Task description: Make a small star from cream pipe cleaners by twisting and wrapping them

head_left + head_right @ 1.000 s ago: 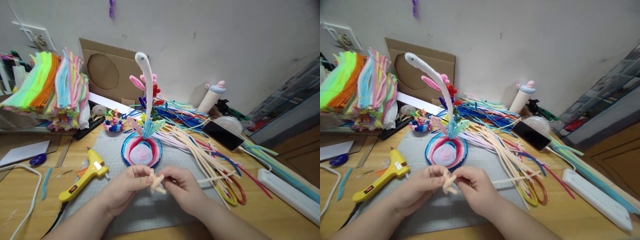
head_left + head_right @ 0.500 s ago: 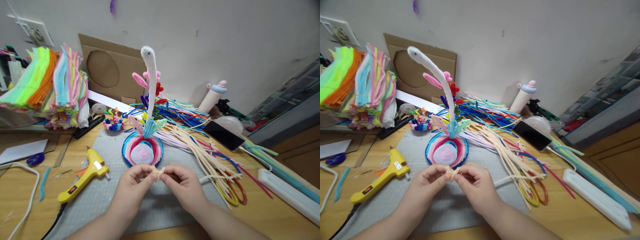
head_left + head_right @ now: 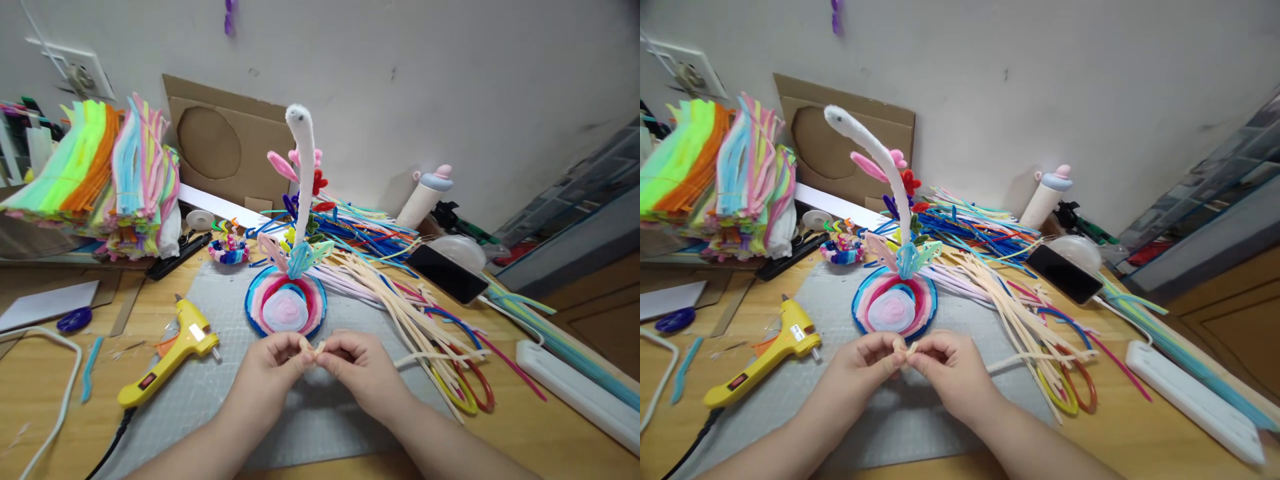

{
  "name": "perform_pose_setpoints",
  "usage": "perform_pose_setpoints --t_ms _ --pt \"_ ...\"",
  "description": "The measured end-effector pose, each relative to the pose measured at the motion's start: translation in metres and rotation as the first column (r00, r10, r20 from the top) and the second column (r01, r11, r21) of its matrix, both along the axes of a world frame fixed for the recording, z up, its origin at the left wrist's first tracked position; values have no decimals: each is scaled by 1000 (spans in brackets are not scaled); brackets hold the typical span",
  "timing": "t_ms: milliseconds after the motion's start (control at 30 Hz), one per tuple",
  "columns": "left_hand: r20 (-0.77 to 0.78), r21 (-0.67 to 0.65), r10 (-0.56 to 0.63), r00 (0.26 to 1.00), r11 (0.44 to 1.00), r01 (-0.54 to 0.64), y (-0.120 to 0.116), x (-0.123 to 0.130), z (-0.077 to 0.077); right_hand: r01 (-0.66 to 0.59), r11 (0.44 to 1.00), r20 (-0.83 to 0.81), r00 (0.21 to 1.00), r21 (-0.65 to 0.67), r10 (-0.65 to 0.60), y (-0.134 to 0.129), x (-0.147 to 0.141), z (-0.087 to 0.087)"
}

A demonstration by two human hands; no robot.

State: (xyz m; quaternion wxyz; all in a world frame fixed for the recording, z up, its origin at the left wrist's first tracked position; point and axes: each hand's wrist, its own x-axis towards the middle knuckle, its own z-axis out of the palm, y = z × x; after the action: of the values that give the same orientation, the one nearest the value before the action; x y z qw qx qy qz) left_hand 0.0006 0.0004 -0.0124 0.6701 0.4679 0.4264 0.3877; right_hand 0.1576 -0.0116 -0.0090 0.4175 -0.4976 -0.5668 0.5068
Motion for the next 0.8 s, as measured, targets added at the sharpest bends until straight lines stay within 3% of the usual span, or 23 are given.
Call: perform_pose_setpoints --t_ms 133,267,400,567,667,800 --pt "-39 75 -26 999 997 29 2 -2 -2 -46 999 57 997 -29 48 2 3 -1" --pt "-250 189 -28 968 979 77 3 -4 -1 -89 994 105 990 -66 96 2 4 -2" --pt "-349 187 -77 934 971 150 3 -5 2 -137 989 67 988 -60 141 2 6 0" --pt "-509 295 -61 858 925 240 3 -6 8 -78 996 144 986 -38 83 6 10 2" --pt "-466 253 -64 882 946 203 4 -8 9 -115 993 140 983 -19 116 7 13 5" --pt "-191 29 -96 977 994 103 7 -9 9 -161 987 72 984 -16 162 8 17 11"
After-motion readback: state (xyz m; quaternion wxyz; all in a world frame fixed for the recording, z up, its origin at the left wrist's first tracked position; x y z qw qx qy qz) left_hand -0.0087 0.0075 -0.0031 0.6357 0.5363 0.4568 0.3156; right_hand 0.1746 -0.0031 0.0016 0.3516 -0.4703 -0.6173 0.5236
